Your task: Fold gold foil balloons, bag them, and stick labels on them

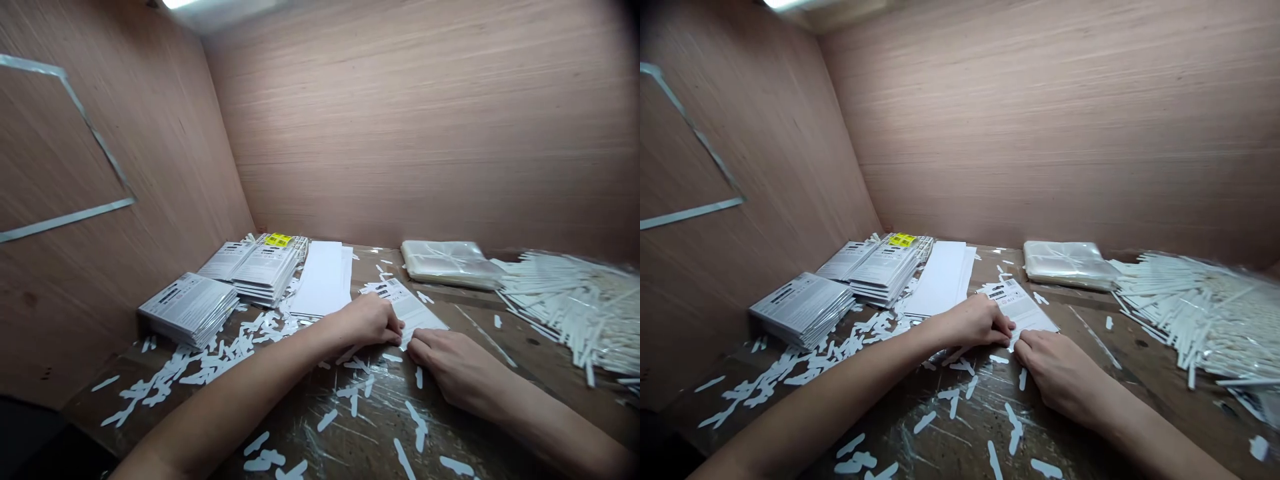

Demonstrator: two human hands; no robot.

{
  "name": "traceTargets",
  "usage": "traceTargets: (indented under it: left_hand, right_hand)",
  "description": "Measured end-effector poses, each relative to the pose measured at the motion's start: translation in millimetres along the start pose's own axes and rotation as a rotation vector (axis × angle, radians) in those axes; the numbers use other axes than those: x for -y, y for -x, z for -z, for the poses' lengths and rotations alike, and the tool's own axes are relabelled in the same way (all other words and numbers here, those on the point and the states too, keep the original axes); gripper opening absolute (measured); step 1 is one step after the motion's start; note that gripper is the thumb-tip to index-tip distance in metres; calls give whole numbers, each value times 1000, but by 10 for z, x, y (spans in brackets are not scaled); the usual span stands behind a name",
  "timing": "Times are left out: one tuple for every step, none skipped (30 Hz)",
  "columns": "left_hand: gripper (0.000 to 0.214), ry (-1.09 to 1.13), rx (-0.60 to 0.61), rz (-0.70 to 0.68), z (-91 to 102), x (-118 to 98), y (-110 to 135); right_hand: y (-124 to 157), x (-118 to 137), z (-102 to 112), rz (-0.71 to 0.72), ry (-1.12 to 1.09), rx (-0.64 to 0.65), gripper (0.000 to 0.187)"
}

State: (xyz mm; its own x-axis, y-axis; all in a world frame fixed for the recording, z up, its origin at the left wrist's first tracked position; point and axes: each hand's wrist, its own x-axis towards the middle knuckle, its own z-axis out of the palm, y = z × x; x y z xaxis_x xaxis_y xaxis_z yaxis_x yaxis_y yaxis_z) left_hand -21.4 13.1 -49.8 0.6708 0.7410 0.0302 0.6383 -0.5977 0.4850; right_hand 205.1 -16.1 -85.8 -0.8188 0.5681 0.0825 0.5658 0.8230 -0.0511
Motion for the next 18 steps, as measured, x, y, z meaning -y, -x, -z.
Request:
traceTargets:
  left_hand:
    - [14,5,-3,-3,-3,5,-3]
    - [14,13,-7,-9,-6,10,-5]
    - [13,22,-12,-16,-7,14,-6]
    - [13,31,-15,-26,-7,18,-7]
    - [13,41,-19,-38,-7,24,-9]
    - [14,51,-21,-49,-5,31,-11]
    - [14,60,-23,-59,-3,39,-14]
    - [13,70,-23,-66,0,48,-17]
    - [12,79,-23,-70,2,56,-21]
    - [11,86,-22,-70,5,63,-25]
    - [11,92,-21,-65,7,69,-29]
    - [10,96,-20,-58,8,71,-32]
    - [11,98,-18,-49,9,72,-34]
    - [11,100,-17,-39,9,69,-35]
    - [11,101,-16,-31,10,65,-35]
    - [11,102,-15,-23,10,61,-34]
    - [11,102,-14,-17,12,56,-34]
    - [11,102,-14,-12,14,51,-33]
  right_hand:
    - [4,5,-2,-11,22,21,27]
    - [5,11,14,-26,35,49,28]
    - [3,16,47,-38,37,78,28]
    - [-2,19,92,-45,25,101,27]
    - [-9,19,147,-47,6,112,26]
    - [-16,13,204,-48,-16,110,23]
    - [-23,4,262,-50,-38,101,19]
    - [-28,-9,314,-56,-54,90,17]
    - [-31,-23,358,-63,-65,80,18]
    - [-33,-36,391,-71,-72,76,21]
    - [-33,-48,412,-76,-77,73,22]
    - [-32,-57,421,-77,-85,72,22]
    - [-32,-62,419,-77,-92,69,22]
    - [-33,-66,409,-78,-98,66,23]
    - [-35,-67,394,-78,-101,63,23]
    - [-37,-68,378,-78,-103,59,23]
    - [-39,-70,363,-78,-105,55,23]
    - [-41,-72,351,-76,-105,52,24]
